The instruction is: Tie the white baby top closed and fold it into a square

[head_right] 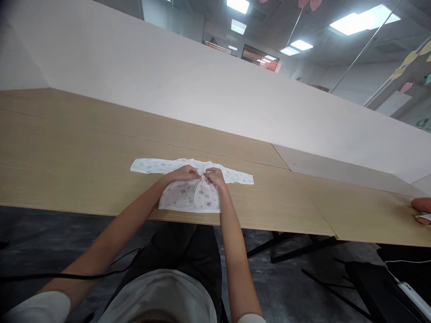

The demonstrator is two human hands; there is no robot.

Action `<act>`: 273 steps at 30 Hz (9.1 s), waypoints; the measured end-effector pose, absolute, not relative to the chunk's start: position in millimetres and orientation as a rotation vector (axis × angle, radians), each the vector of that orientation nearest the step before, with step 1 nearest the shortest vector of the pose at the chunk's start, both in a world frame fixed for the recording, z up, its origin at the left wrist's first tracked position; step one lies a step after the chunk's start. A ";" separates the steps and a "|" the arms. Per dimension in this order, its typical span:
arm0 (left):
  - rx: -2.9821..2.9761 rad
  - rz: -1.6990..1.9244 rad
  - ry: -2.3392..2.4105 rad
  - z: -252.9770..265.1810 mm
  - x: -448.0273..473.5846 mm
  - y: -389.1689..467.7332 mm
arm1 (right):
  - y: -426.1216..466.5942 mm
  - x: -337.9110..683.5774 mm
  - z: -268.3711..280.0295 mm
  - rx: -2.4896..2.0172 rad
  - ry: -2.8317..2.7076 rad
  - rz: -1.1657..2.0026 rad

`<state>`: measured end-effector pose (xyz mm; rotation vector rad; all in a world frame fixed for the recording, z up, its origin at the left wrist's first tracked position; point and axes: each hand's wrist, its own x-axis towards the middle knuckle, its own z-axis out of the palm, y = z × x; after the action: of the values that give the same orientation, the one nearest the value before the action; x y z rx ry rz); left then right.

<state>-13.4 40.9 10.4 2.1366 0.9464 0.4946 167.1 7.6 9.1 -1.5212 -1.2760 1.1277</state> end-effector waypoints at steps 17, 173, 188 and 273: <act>2.138 0.202 0.871 14.5 -14.0 37.2 | -6.7 167.2 20.8 -1.514 -2.014 1.465; 2.108 1.007 1.304 -14.9 10.2 55.5 | 30.5 146.0 3.6 -1.564 -1.276 1.039; 2.348 0.654 1.548 -3.2 -0.1 46.7 | 21.0 142.8 8.4 -1.799 -1.798 0.366; 2.200 0.360 0.847 10.4 -16.8 20.3 | -3.7 178.9 32.1 -1.416 -2.115 1.522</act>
<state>-16.8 20.3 10.4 2.1999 0.8472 0.3600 178.9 -3.7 32.1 -1.4156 -2.1151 1.5222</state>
